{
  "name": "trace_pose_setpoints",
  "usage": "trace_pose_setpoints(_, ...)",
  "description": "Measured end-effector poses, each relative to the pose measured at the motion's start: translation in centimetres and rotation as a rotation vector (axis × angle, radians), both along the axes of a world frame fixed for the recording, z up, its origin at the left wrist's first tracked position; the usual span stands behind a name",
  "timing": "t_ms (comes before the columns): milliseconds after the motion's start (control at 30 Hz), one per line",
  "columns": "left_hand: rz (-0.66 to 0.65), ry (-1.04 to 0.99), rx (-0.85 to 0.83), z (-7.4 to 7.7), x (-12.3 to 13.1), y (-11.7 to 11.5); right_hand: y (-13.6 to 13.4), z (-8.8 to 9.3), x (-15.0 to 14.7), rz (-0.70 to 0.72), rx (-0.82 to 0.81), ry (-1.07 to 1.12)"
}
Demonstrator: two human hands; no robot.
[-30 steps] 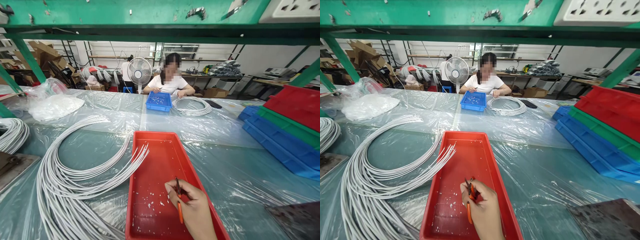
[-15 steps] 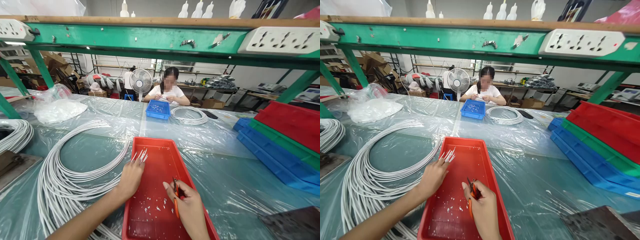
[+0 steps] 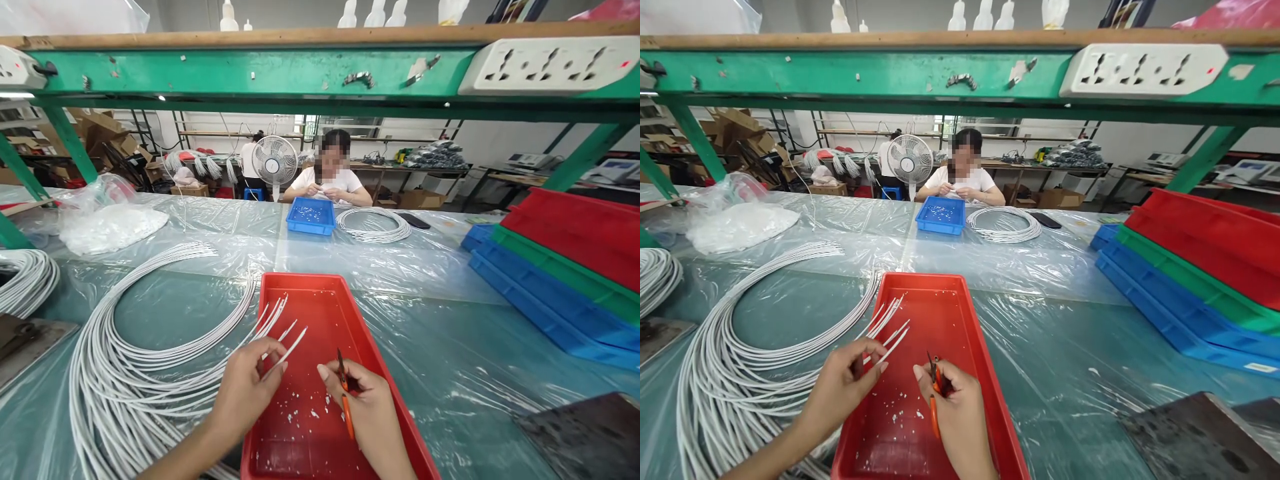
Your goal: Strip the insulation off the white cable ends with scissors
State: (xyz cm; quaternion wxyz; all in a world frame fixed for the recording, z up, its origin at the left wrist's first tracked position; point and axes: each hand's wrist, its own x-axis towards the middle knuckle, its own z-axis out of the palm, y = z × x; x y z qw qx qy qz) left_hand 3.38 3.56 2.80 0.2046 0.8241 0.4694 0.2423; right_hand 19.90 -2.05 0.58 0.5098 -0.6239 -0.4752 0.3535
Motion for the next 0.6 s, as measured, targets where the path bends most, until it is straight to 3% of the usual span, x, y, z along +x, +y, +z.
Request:
trace_pose_setpoints(167,-0.027,-0.232,-0.009,-1.2,-0.9,-3.5,-0.3,0.8,-1.0,0.003,0.032,0.108)
trace_pose_setpoints(300,-0.135,-0.395,0.133,-2.6,-1.5,-5.1,-0.8,1.2,-1.8,0.005,0.059,0.105)
trace_pose_setpoints(367,-0.131,-0.491,0.080,-2.8,-1.4,-5.5,-1.0,1.2,-2.0,-0.024,0.094,0.069)
trace_pose_setpoints(433,-0.110,-0.594,-0.209,-2.6,-0.9,-5.7,-1.1,1.2,-2.0,-0.079,0.170,0.005)
trace_pose_setpoints(533,-0.052,-0.820,-0.919,-1.7,0.1,-5.5,-1.5,0.9,-1.6,-0.072,0.382,-0.218)
trace_pose_setpoints(600,0.004,-1.005,-1.140,-1.2,0.7,-5.1,-1.9,0.7,-1.1,0.029,0.557,-0.448)
